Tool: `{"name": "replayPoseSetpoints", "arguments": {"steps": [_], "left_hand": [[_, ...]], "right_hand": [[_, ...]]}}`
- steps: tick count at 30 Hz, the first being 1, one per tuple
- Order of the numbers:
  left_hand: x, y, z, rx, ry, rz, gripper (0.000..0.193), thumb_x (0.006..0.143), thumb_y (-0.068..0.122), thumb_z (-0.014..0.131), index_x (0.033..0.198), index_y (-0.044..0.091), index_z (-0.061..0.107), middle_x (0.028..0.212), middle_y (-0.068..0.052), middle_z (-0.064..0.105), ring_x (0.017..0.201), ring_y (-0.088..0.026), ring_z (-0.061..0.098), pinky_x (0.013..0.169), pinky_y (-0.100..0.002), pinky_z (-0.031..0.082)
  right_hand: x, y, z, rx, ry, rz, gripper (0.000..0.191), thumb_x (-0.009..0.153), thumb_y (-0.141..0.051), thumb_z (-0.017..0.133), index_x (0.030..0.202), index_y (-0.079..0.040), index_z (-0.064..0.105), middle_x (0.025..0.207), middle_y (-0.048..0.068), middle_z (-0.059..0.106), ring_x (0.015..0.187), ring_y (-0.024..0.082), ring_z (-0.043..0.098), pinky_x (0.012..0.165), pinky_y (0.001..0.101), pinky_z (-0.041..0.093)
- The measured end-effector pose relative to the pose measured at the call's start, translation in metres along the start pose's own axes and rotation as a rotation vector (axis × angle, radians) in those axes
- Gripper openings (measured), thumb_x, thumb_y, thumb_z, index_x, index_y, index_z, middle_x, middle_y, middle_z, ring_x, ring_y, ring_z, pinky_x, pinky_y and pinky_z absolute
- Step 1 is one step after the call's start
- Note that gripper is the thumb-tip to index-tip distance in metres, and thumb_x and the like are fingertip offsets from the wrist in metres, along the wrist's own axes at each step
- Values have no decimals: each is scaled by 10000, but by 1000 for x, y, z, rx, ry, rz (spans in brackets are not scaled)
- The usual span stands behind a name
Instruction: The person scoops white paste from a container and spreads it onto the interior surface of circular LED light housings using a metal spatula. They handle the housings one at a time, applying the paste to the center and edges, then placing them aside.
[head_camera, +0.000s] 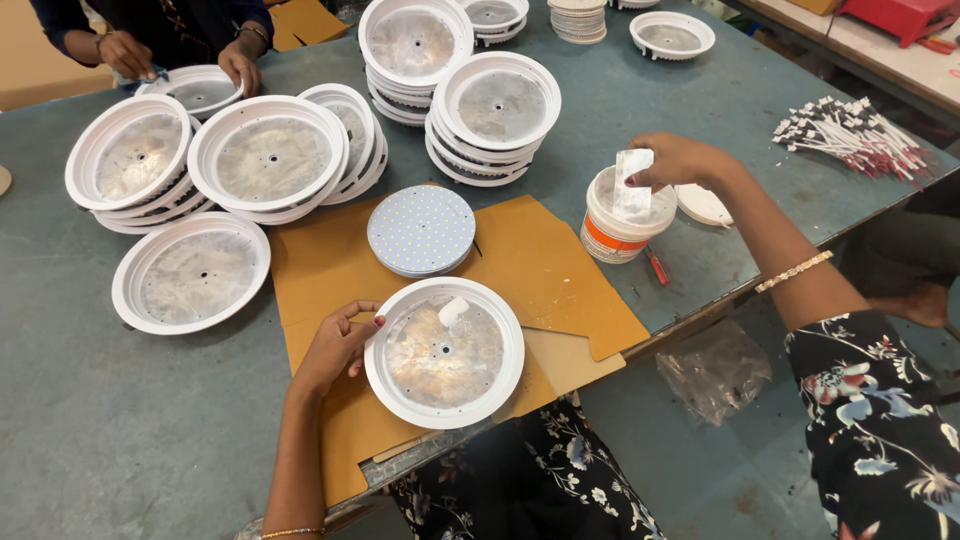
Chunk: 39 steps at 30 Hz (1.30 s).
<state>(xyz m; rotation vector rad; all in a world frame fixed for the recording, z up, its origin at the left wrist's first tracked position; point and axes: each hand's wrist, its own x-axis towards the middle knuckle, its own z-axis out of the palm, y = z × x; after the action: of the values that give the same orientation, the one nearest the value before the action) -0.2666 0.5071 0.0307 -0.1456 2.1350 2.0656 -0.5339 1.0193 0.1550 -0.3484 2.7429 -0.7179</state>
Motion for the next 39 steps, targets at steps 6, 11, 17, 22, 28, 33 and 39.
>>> {"name": "replayPoseSetpoints", "arguments": {"steps": [6, 11, 17, 22, 28, 33, 39], "left_hand": [[8, -13, -5, -25, -4, 19, 335, 925, 250, 695, 1139, -2, 642, 549, 14, 599, 333, -41, 393, 336, -207, 280], [11, -17, -9, -48, -26, 26, 312, 923, 253, 700, 1098, 1, 644, 543, 10, 599, 330, -42, 402, 333, -202, 282], [12, -14, -8, -40, -35, 19, 306, 925, 274, 699, 1045, -4, 648, 537, 10, 592, 334, -47, 405, 335, -208, 284], [9, -9, -7, -14, -21, -9, 321, 924, 311, 697, 1009, 6, 645, 525, 10, 581, 340, -51, 406, 346, -209, 294], [9, -10, -7, 5, -16, -8, 345, 923, 345, 698, 986, 9, 649, 499, 19, 534, 336, -50, 399, 349, -204, 294], [10, -10, -6, 19, -15, 9, 339, 934, 360, 687, 979, 27, 645, 506, 26, 514, 353, -42, 398, 349, -211, 306], [8, -12, 4, 217, 39, 86, 346, 954, 408, 638, 940, 63, 655, 555, 11, 584, 399, -61, 476, 357, -231, 353]], "right_hand": [[4, -3, 29, -116, -26, -37, 568, 856, -142, 727, 1405, -120, 584, 1303, 141, 672, 836, 292, 743, 773, 399, 597], [9, -9, 38, -113, -11, 42, 547, 906, -122, 691, 1433, -110, 546, 1259, 178, 686, 826, 296, 736, 745, 405, 578], [9, 3, 37, 77, 105, 110, 489, 915, -125, 702, 1373, -37, 558, 1105, 207, 710, 802, 281, 719, 719, 406, 581], [1, 6, 37, 307, 223, 129, 484, 861, -60, 735, 1309, 39, 579, 1015, 192, 712, 755, 230, 710, 669, 355, 587], [-11, 1, 36, 465, 256, 181, 449, 851, -42, 739, 1258, 57, 578, 963, 204, 713, 707, 212, 705, 640, 326, 582], [-20, -4, 32, 589, 240, 145, 450, 849, -12, 735, 1262, 76, 582, 967, 206, 729, 725, 239, 730, 655, 335, 597], [-49, -38, 27, 810, 196, -38, 453, 852, 4, 744, 1237, 83, 519, 1043, 200, 705, 889, 277, 761, 806, 366, 636]]}}
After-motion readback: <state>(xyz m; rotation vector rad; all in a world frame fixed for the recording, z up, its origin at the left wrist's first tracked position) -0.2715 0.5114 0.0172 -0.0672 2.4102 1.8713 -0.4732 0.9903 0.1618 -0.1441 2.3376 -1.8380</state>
